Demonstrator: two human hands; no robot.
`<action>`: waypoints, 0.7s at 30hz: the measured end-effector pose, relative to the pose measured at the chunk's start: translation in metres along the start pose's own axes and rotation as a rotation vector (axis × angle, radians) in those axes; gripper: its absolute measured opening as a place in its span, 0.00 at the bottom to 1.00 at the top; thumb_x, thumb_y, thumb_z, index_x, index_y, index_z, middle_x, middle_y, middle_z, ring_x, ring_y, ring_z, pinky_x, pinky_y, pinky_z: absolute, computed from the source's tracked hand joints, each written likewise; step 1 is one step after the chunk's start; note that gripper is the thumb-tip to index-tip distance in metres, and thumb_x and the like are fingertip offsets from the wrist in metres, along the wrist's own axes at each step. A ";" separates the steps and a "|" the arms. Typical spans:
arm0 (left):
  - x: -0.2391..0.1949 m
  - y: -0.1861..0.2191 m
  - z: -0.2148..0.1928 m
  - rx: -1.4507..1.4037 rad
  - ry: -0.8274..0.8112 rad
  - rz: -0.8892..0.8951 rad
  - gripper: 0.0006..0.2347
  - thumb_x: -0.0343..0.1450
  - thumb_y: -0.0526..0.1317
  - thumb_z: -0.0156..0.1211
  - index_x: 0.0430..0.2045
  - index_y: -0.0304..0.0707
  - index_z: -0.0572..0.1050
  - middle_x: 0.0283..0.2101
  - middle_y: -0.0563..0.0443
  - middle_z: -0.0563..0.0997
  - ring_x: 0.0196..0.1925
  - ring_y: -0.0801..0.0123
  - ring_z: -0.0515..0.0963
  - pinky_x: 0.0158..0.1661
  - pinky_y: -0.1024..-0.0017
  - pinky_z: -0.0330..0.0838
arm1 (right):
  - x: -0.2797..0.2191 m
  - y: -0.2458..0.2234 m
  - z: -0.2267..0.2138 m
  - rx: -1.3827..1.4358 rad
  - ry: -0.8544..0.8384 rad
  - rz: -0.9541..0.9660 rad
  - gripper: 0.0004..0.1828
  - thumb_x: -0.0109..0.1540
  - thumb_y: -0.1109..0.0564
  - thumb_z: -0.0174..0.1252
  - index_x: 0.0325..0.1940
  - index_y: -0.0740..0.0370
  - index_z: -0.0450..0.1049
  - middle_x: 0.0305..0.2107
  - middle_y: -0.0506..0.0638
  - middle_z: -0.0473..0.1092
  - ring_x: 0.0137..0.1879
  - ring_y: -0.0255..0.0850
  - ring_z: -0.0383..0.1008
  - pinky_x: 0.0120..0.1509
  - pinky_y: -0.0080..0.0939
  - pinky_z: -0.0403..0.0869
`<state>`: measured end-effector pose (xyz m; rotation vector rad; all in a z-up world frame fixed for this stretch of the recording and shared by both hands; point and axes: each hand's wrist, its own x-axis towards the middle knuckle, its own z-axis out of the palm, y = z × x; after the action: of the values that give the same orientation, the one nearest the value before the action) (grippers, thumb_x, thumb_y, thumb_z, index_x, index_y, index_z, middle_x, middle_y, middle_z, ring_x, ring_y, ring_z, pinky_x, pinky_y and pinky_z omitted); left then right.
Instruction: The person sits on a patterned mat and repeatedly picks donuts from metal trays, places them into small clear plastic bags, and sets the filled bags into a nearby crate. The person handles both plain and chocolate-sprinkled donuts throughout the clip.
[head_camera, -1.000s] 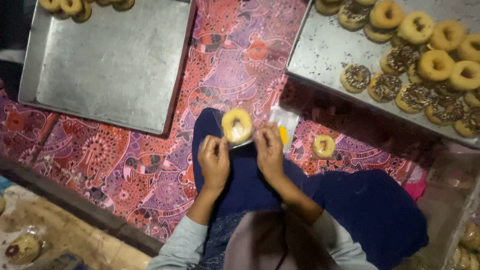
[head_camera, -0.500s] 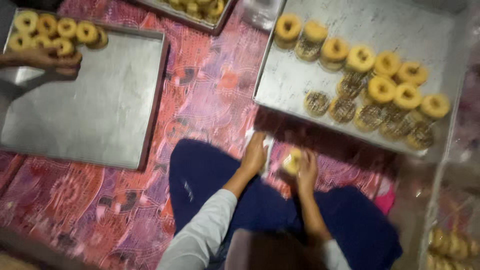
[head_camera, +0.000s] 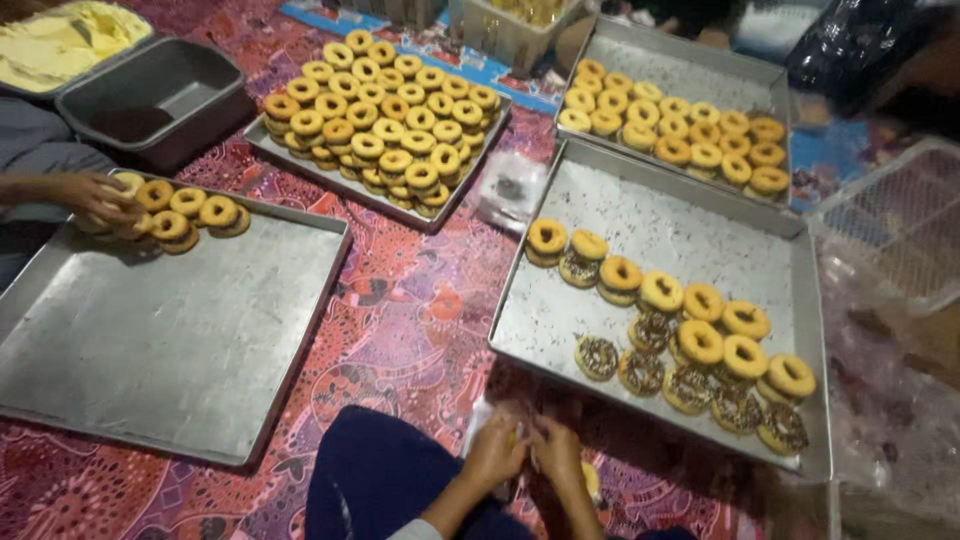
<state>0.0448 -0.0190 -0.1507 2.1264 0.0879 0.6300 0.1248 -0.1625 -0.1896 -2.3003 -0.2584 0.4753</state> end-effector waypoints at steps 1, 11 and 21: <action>0.010 0.005 -0.005 0.006 0.135 0.058 0.26 0.56 0.35 0.70 0.47 0.25 0.72 0.50 0.26 0.74 0.42 0.33 0.79 0.41 0.50 0.77 | -0.002 -0.013 -0.006 0.013 0.016 0.001 0.16 0.61 0.50 0.62 0.48 0.60 0.81 0.37 0.60 0.80 0.43 0.49 0.84 0.49 0.45 0.79; 0.035 0.021 -0.037 -0.153 0.263 -0.366 0.07 0.69 0.29 0.62 0.40 0.34 0.77 0.36 0.44 0.86 0.36 0.60 0.87 0.38 0.68 0.80 | -0.076 -0.118 -0.045 0.020 0.399 -0.468 0.12 0.63 0.61 0.59 0.51 0.59 0.79 0.45 0.55 0.79 0.56 0.48 0.81 0.78 0.55 0.68; 0.033 0.058 -0.039 -1.035 0.359 -0.644 0.28 0.62 0.26 0.57 0.58 0.47 0.64 0.60 0.51 0.71 0.56 0.61 0.76 0.51 0.68 0.75 | -0.069 -0.117 -0.054 0.016 0.215 -0.594 0.24 0.63 0.55 0.59 0.62 0.68 0.74 0.60 0.65 0.70 0.65 0.56 0.72 0.71 0.60 0.66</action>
<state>0.0456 -0.0157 -0.0733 0.8914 0.5035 0.4897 0.0788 -0.1385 -0.0527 -2.1007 -0.7920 -0.0704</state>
